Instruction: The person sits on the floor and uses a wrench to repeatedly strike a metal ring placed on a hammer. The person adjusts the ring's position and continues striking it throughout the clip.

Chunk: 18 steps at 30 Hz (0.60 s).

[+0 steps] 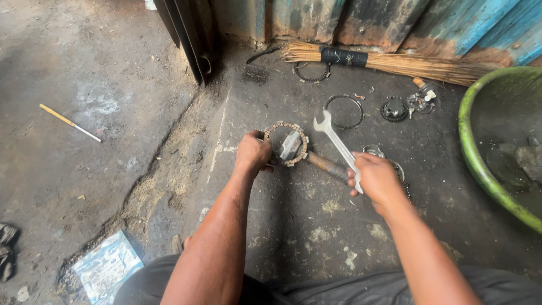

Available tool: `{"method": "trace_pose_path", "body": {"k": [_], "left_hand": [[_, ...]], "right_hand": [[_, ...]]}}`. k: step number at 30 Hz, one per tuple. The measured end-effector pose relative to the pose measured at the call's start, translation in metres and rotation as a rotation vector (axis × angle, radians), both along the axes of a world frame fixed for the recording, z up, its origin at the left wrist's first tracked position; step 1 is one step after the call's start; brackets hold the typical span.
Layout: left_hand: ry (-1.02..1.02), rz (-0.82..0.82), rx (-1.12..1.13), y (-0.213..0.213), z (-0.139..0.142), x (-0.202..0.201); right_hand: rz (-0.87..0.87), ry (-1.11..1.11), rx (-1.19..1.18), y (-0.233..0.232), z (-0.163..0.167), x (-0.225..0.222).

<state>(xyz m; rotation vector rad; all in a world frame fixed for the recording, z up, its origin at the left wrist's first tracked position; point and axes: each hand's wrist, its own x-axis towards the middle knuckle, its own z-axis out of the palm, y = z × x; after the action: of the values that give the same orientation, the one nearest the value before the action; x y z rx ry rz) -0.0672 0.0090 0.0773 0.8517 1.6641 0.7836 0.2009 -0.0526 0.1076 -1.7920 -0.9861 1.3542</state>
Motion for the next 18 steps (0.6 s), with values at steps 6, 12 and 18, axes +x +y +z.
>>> {"method": "trace_pose_path", "body": {"k": [6, 12, 18], "left_hand": [[-0.219, 0.112, -0.004, 0.01, -0.023, -0.003], [-0.36, 0.165, 0.033, 0.018, -0.047, -0.007], [0.03, 0.06, 0.024, 0.011, -0.03, -0.005]], "right_hand": [[0.242, 0.323, 0.16, -0.029, 0.037, -0.003], [0.323, -0.176, -0.015, -0.043, 0.015, 0.0], [0.265, -0.228, -0.096, -0.031, -0.007, -0.018]]}}
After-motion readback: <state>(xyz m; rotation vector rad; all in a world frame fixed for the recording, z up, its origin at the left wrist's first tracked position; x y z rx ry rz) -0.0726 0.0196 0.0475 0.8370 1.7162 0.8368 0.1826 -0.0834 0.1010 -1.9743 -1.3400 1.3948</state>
